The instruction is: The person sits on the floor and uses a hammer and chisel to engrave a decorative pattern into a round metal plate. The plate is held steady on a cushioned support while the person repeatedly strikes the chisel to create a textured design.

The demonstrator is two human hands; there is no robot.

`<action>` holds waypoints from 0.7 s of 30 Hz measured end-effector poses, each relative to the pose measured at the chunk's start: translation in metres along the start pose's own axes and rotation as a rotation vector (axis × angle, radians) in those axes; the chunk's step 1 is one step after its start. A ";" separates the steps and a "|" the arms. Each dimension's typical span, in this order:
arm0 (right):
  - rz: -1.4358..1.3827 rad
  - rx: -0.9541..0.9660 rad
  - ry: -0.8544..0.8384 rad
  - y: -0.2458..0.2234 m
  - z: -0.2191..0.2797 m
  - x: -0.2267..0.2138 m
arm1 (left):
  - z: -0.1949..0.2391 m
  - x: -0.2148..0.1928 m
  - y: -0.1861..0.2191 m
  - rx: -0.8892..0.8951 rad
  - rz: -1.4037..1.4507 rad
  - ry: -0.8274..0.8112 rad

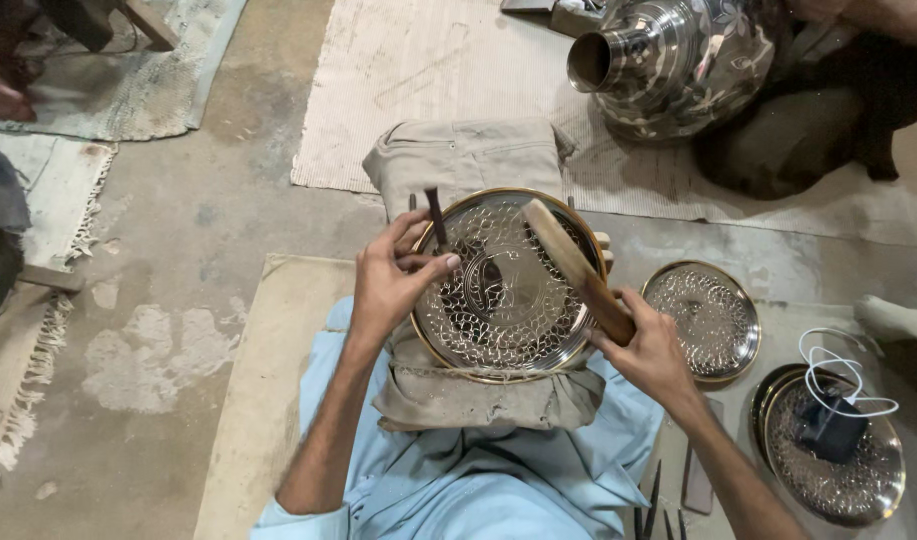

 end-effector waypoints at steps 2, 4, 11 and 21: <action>0.007 -0.049 0.015 -0.003 0.004 -0.005 | -0.009 0.007 0.005 0.031 -0.019 -0.031; 0.021 -0.008 0.028 -0.004 0.000 -0.011 | -0.013 0.012 0.004 0.034 -0.041 -0.030; -0.075 0.009 0.166 -0.009 -0.046 -0.036 | 0.041 -0.010 -0.024 -0.029 0.131 0.066; -0.148 0.098 0.157 0.000 -0.041 -0.027 | 0.035 -0.003 -0.020 -0.026 0.051 0.060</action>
Point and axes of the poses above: each hand's wrist, its own z-axis away from the middle knuckle, its own x-axis out of the palm, y = z × x, the point moved 5 cm from there along -z, towards the middle knuckle, and after that the axes turned 3 degrees about -x, right-handed, at the moved point
